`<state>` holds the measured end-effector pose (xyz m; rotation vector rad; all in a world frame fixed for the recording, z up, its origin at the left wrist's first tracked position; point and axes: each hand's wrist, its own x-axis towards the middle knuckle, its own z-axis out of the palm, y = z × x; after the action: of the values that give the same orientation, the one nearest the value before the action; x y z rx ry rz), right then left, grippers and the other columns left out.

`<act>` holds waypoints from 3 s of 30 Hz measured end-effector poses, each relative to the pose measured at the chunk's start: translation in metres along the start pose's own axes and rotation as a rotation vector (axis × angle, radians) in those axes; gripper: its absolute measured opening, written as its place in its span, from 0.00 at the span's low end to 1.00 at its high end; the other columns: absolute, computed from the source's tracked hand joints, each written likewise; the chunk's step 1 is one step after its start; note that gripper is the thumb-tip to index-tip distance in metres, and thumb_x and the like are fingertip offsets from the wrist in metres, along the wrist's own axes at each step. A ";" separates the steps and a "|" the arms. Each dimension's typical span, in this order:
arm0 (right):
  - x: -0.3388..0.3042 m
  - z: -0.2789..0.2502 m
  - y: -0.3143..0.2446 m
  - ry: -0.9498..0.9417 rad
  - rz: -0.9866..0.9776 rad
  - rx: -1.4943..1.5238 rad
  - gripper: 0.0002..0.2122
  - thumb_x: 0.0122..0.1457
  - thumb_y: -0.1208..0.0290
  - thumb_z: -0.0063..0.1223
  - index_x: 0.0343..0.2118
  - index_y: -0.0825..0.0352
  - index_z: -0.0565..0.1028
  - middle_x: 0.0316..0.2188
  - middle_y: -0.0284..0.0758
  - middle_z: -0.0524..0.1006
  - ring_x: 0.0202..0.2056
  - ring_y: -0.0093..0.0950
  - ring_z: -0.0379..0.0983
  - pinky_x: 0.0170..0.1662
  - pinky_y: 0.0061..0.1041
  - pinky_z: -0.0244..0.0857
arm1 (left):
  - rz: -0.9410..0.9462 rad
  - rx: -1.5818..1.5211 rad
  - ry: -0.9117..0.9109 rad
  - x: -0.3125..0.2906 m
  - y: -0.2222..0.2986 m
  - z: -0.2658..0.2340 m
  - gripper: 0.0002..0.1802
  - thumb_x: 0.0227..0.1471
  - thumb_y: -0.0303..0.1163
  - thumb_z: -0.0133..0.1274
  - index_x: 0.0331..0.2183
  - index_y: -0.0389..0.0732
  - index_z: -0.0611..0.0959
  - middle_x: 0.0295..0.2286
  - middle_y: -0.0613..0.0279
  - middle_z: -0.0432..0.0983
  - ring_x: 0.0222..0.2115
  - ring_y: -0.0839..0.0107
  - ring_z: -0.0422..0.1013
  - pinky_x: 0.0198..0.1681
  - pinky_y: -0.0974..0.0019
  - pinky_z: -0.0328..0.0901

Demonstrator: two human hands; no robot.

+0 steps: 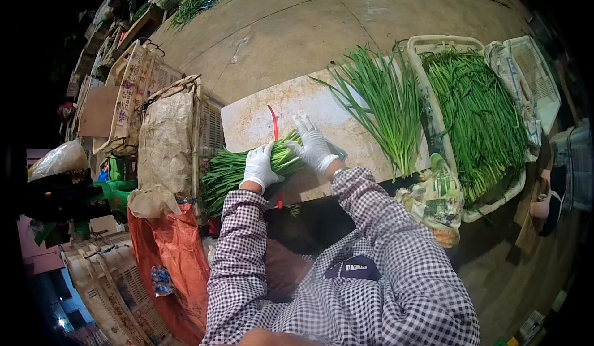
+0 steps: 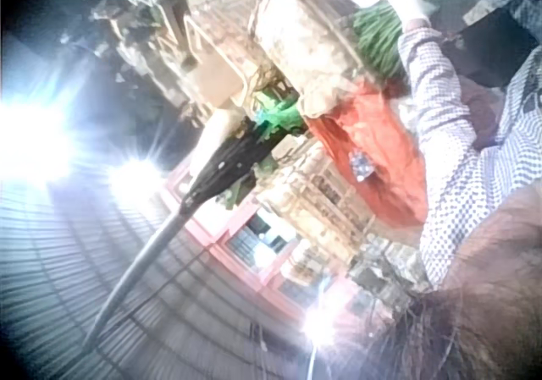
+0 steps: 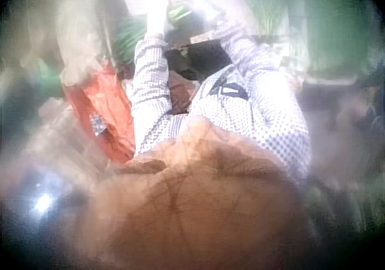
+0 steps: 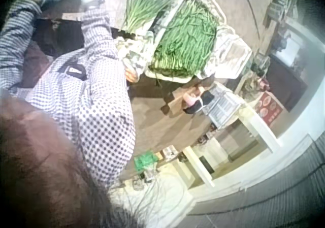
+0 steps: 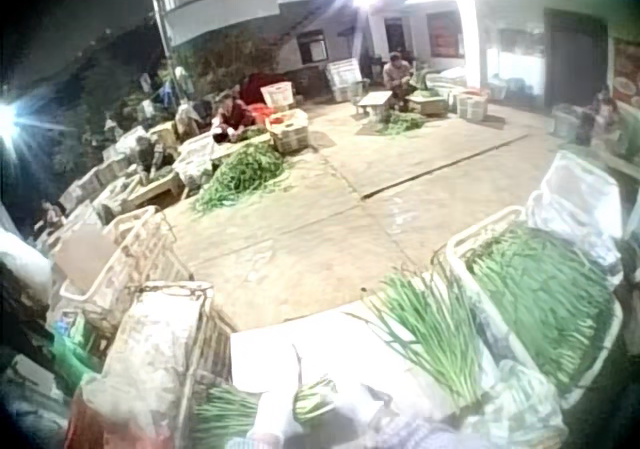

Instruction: The person gathers bunches of green vegetables, trims the root ends with a knife on a white board, and ties each bunch with a piece of white string.

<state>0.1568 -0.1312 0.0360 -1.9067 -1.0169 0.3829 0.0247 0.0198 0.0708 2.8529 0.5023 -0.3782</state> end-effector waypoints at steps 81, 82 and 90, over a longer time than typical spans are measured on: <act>-0.047 0.050 -0.040 0.069 -0.216 0.082 0.06 0.52 0.68 0.59 0.32 0.62 0.79 0.28 0.36 0.78 0.29 0.36 0.76 0.31 0.30 0.69 | 0.046 -0.015 -0.217 0.009 -0.028 -0.005 0.77 0.15 0.54 0.74 0.65 0.44 0.50 0.60 0.46 0.55 0.61 0.49 0.53 0.62 0.49 0.47; -0.041 0.049 -0.046 0.051 -0.244 0.052 0.06 0.52 0.68 0.59 0.32 0.62 0.78 0.27 0.36 0.78 0.28 0.36 0.76 0.31 0.30 0.69 | 0.027 0.028 -0.133 0.005 -0.025 0.001 0.73 0.20 0.50 0.74 0.65 0.46 0.50 0.59 0.48 0.56 0.60 0.52 0.55 0.61 0.49 0.48; -0.058 0.053 -0.057 -0.009 -0.566 -0.186 0.04 0.50 0.69 0.57 0.29 0.59 0.75 0.23 0.32 0.75 0.26 0.31 0.74 0.28 0.31 0.68 | 0.019 -0.010 0.043 0.003 -0.026 0.014 0.61 0.25 0.45 0.71 0.61 0.47 0.60 0.44 0.54 0.71 0.49 0.57 0.67 0.54 0.56 0.56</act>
<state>0.0608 -0.1319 0.0471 -1.6776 -1.5795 -0.0331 0.0153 0.0406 0.0526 2.8590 0.4833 -0.3113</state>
